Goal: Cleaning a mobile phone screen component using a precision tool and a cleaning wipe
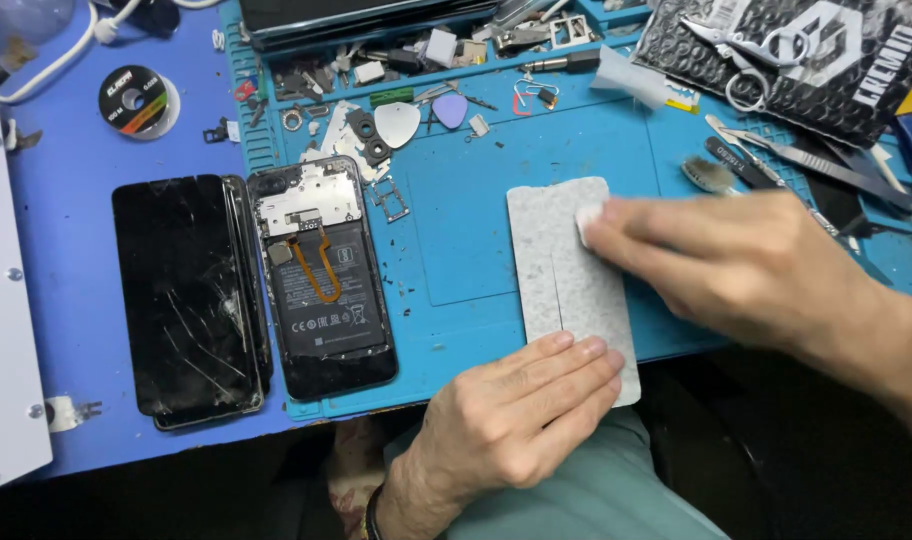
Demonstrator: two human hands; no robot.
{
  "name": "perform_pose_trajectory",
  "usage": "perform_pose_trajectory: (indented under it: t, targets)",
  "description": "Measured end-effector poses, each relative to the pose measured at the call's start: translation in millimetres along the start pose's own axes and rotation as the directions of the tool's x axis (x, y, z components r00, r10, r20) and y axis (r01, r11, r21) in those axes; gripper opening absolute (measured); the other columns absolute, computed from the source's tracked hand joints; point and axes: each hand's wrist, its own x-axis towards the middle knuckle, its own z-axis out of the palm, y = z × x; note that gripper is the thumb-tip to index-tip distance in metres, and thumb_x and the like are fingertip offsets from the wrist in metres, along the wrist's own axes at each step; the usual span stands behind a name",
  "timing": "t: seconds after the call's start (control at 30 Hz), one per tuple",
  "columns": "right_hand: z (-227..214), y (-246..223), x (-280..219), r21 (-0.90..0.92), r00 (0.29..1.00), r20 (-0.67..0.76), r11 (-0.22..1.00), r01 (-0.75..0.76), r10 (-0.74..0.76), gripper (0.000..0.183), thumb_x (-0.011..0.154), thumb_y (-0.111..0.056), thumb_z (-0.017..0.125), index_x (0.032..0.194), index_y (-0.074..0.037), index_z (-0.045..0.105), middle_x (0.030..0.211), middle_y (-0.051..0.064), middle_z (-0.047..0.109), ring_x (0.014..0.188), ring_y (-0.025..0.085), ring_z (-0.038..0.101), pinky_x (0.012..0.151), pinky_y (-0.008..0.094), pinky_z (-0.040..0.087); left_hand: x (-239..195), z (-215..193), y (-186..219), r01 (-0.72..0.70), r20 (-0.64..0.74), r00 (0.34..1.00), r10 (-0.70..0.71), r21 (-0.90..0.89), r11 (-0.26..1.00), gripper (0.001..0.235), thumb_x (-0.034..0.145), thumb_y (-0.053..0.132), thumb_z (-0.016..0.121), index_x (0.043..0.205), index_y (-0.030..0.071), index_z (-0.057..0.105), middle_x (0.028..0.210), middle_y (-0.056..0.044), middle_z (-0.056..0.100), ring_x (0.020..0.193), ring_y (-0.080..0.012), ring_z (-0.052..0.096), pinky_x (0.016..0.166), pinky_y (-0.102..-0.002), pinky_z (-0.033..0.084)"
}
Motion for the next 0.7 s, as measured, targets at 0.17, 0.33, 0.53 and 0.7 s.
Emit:
perform_pose_trajectory:
  t: [0.17,0.33,0.53,0.7]
  targets:
    - [-9,-22,-8,0.075,0.998,0.002,0.995,0.060,-0.061,0.031,0.103,-0.010,0.052,0.128,0.005,0.064,0.121,0.018,0.069,0.115,0.034,0.074,0.089,0.042,0.063,-3,0,0,0.002,0.006,1.000,-0.002,0.011,1.000,0.015,0.106,-0.003,0.064,0.110,-0.005,0.078,0.123,-0.019,0.076,0.115,-0.0304,0.076,0.106,-0.044,0.061]
    - [2,-4,3,-0.013,0.998,-0.044,0.999,0.043,-0.044,0.032,0.106,-0.008,0.046,0.128,0.004,0.066,0.112,0.013,0.072,0.109,0.030,0.077,0.082,0.039,0.063,-3,2,1,0.003,-0.008,1.000,-0.003,0.010,1.000,0.014,0.106,-0.003,0.065,0.110,-0.005,0.079,0.120,-0.019,0.077,0.113,-0.0306,0.077,0.105,-0.044,0.062]
    - [-9,-22,1,-0.030,0.997,-0.049,0.998,0.053,-0.054,0.031,0.106,-0.007,0.045,0.126,0.005,0.066,0.114,0.015,0.071,0.101,0.031,0.074,0.082,0.042,0.061,-2,3,-1,0.001,-0.025,1.000,-0.001,0.015,1.000,0.015,0.106,-0.003,0.065,0.109,-0.005,0.079,0.120,-0.019,0.076,0.113,-0.0308,0.076,0.105,-0.044,0.063]
    - [1,4,5,-0.043,0.999,0.005,0.998,0.045,-0.045,0.031,0.105,-0.007,0.050,0.131,0.002,0.064,0.124,0.016,0.070,0.111,0.032,0.075,0.082,0.039,0.062,1,1,1,-0.009,-0.009,1.000,0.009,-0.007,1.000,0.015,0.107,-0.004,0.063,0.110,-0.007,0.078,0.122,-0.020,0.075,0.113,-0.0320,0.076,0.106,-0.045,0.062]
